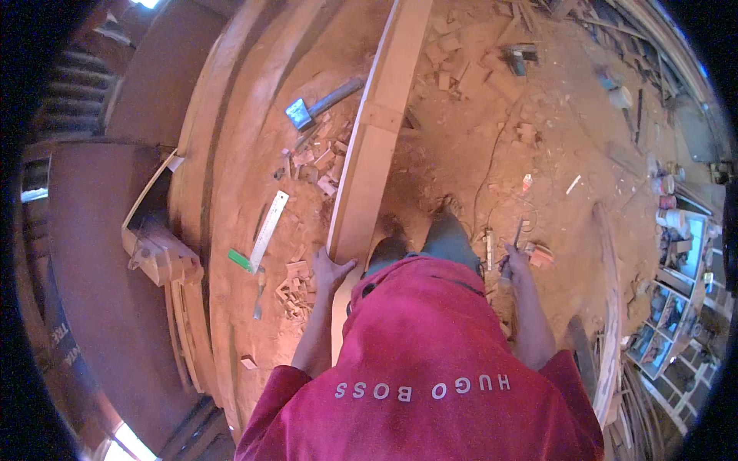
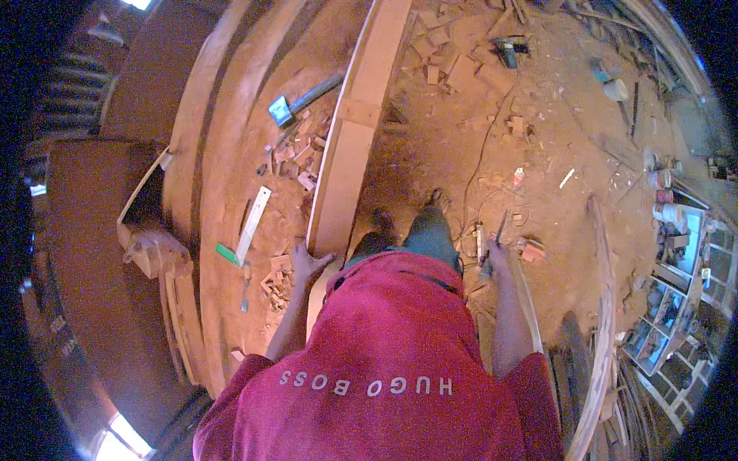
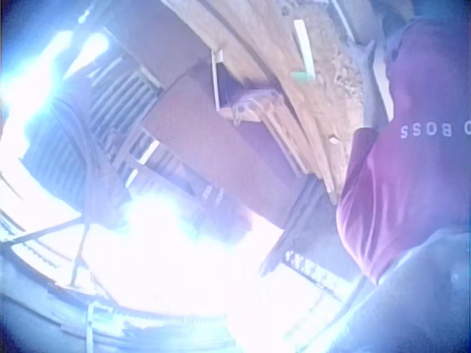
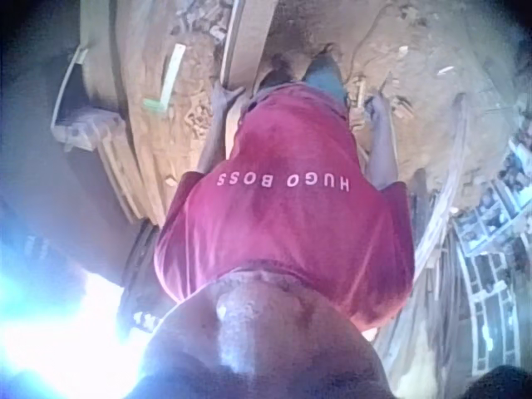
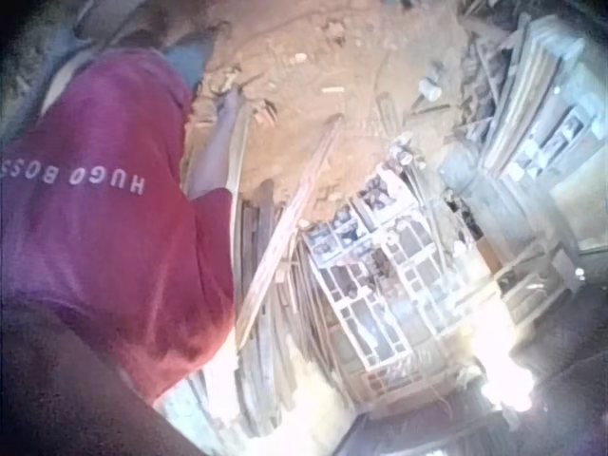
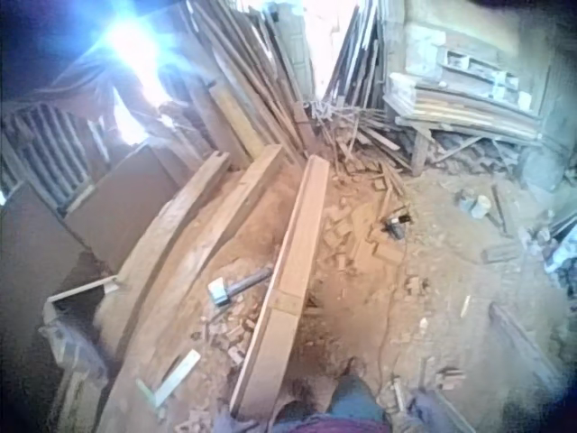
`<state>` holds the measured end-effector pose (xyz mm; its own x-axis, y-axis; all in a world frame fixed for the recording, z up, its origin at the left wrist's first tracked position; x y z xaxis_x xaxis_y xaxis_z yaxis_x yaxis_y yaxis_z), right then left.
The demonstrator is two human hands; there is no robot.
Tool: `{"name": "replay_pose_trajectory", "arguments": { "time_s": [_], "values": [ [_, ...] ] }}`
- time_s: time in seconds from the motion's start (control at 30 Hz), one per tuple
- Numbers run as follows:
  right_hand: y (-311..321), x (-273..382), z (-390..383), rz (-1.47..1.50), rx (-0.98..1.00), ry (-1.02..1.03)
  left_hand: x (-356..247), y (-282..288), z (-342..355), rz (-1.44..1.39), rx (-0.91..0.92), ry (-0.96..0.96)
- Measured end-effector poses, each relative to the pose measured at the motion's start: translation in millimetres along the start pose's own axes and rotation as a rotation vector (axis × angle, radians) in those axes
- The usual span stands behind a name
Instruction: The person uses a chisel and a mallet to carve and shape a long wooden plank. They repeatedly strike the chisel to remove wood chips and refine the plank's surface. The person also uses the chisel alone for finer adjustments and eventually moves the plank to a stack of other wooden pieces.
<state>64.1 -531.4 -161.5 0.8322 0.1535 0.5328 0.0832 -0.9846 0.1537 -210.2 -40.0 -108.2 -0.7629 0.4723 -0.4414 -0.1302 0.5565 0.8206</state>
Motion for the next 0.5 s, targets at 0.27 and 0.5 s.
{"name": "replay_pose_trajectory", "arguments": {
  "time_s": [0.27,0.5],
  "values": [
    [-9,-12,-14,-0.095,0.022,-0.005,12,-3,7,-0.146,-0.122,0.066],
    [-47,41,-22,-0.368,-0.017,0.481,-1,-2,1,-0.018,0.13,0.17]
  ]
}}
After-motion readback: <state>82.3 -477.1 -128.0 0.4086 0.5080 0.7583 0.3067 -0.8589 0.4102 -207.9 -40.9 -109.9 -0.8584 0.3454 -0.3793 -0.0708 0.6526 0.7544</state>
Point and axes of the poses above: each hand's wrist, its own z-axis towards the middle knuckle, its own y-axis out of the back of the hand, x = y × z, the point moved 5 cm from there along z, towards the middle knuckle, and after that the axes turned 1 degree about z, right-handed, at the moved point
